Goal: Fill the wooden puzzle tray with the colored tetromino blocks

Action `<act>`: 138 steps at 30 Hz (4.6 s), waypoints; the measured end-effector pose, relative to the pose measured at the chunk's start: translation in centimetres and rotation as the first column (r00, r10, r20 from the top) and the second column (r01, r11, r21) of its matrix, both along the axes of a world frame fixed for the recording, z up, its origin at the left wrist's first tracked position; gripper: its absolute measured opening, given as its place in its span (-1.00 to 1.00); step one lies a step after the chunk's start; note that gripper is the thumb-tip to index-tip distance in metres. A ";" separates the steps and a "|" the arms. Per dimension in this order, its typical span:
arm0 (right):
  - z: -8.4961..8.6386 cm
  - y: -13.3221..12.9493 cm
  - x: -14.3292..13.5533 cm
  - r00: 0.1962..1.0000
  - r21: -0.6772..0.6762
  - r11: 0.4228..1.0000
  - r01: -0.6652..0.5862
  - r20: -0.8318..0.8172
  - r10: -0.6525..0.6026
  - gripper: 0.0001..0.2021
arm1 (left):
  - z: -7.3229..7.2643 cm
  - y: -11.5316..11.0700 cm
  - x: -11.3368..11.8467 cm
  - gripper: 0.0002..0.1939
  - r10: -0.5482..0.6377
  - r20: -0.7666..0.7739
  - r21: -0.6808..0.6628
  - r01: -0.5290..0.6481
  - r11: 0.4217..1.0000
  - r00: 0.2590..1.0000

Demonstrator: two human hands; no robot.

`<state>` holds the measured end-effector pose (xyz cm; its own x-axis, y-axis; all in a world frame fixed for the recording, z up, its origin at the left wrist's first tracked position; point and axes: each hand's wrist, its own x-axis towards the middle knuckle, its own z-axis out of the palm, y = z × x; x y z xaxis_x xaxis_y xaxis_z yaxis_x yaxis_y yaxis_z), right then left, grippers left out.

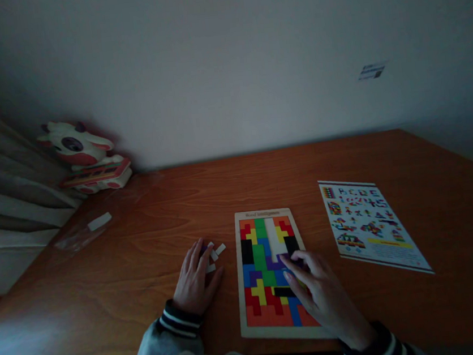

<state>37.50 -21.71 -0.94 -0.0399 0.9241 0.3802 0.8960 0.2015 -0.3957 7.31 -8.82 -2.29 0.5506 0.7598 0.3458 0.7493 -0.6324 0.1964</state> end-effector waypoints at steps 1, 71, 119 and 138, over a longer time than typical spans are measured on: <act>0.2 0.0 0.0 1.000 0.001 1.000 -0.003 0.021 0.003 -0.62 | 0.0 0.0 0.0 -0.45 0.002 0.001 -0.001 -0.002 1.000 1.000; -0.5 -1.9 2.1 0.946 0.044 0.999 -0.030 -0.320 0.043 -0.85 | 1.8 0.3 -0.2 -0.66 -0.165 0.177 -0.008 0.169 0.986 0.970; -0.6 -2.0 2.1 0.915 -0.032 0.990 0.139 -0.377 -0.141 -0.79 | 0.8 5.7 13.6 -0.74 -0.526 0.122 0.103 0.516 0.850 0.842; 0.4 -1.2 2.5 0.906 -0.001 0.967 0.255 -0.349 -0.239 -0.69 | -0.1 5.3 13.6 -0.63 -0.516 0.060 0.041 0.514 0.857 0.855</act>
<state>40.01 -22.90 -0.54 0.3278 0.8696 0.3694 0.7296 0.0154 -0.6837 20.96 -3.53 -2.39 0.8361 0.3655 0.4090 0.3012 -0.9291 0.2145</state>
